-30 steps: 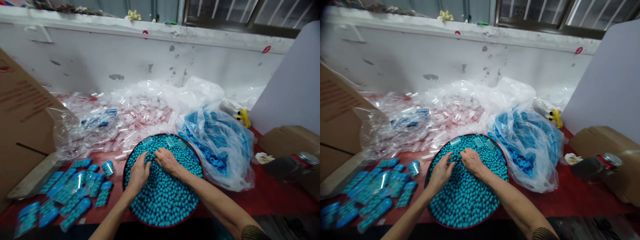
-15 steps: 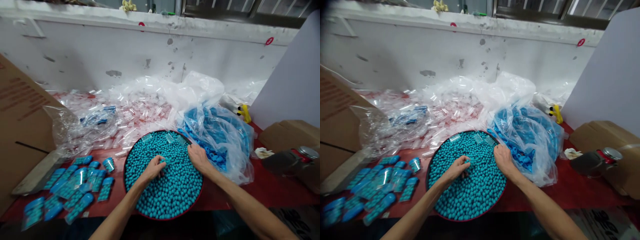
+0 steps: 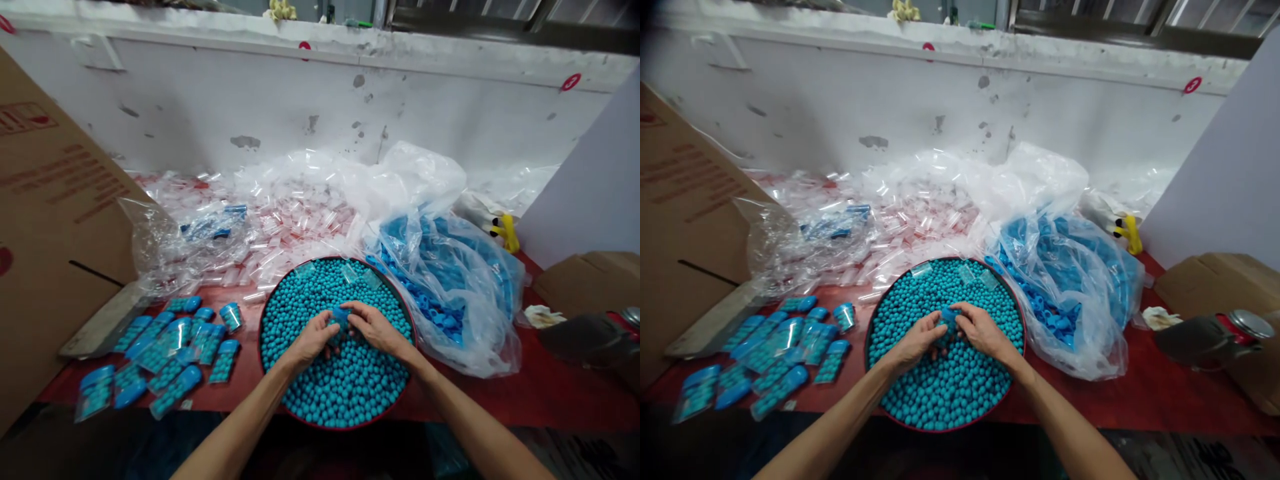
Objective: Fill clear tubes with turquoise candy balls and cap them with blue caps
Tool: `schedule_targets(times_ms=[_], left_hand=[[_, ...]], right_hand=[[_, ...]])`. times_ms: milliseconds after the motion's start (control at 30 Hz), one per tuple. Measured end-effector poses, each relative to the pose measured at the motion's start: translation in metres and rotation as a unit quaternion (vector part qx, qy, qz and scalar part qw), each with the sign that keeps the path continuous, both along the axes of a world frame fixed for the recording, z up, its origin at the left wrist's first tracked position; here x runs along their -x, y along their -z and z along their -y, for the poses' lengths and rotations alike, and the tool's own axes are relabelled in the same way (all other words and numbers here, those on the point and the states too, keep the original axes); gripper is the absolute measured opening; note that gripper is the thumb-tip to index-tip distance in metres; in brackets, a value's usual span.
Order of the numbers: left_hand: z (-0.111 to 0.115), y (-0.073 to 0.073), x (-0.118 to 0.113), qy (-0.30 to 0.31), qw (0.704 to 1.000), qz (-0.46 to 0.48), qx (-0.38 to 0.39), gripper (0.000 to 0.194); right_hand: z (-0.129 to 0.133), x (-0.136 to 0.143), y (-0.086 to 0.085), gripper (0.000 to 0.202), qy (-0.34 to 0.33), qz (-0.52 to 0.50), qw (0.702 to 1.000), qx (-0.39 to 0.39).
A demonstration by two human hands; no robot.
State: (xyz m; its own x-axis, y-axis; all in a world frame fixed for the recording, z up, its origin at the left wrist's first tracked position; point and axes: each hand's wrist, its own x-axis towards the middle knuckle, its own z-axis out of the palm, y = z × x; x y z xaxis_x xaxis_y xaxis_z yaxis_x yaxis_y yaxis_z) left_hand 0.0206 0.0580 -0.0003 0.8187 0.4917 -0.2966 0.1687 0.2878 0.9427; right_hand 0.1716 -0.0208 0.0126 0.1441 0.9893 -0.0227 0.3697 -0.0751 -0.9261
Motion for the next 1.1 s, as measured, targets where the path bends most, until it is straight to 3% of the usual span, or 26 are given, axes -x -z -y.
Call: schedule_targets(times_ms=[200, 400, 667, 833, 933, 1100], left_hand=[[0.009, -0.001, 0.002, 0.001, 0.999, 0.036, 0.020, 0.039], [0.013, 0.004, 0.000, -0.025, 0.998, 0.048, 0.013, 0.047], [0.014, 0.001, 0.002, -0.031, 0.998, 0.060, -0.004, 0.052], [0.018, -0.005, 0.001, -0.040, 0.997, 0.061, -0.006, 0.039], [0.020, -0.005, 0.000, -0.034, 0.998, 0.049, -0.012, 0.035], [0.019, -0.001, 0.002, -0.032, 0.998, 0.028, -0.048, 0.044]], right_hand=[[0.001, 0.004, 0.008, 0.030, 0.007, -0.139, 0.989, 0.053], [0.005, 0.004, 0.003, 0.023, 0.003, -0.118, 0.993, 0.025], [0.007, 0.020, 0.015, 0.021, 0.111, -0.133, 0.985, 0.003], [0.010, 0.008, 0.006, 0.020, 0.025, -0.137, 0.989, 0.044], [0.012, 0.002, 0.001, 0.019, -0.020, -0.081, 0.995, 0.050], [0.020, 0.009, -0.001, 0.023, -0.001, -0.006, 1.000, 0.009]])
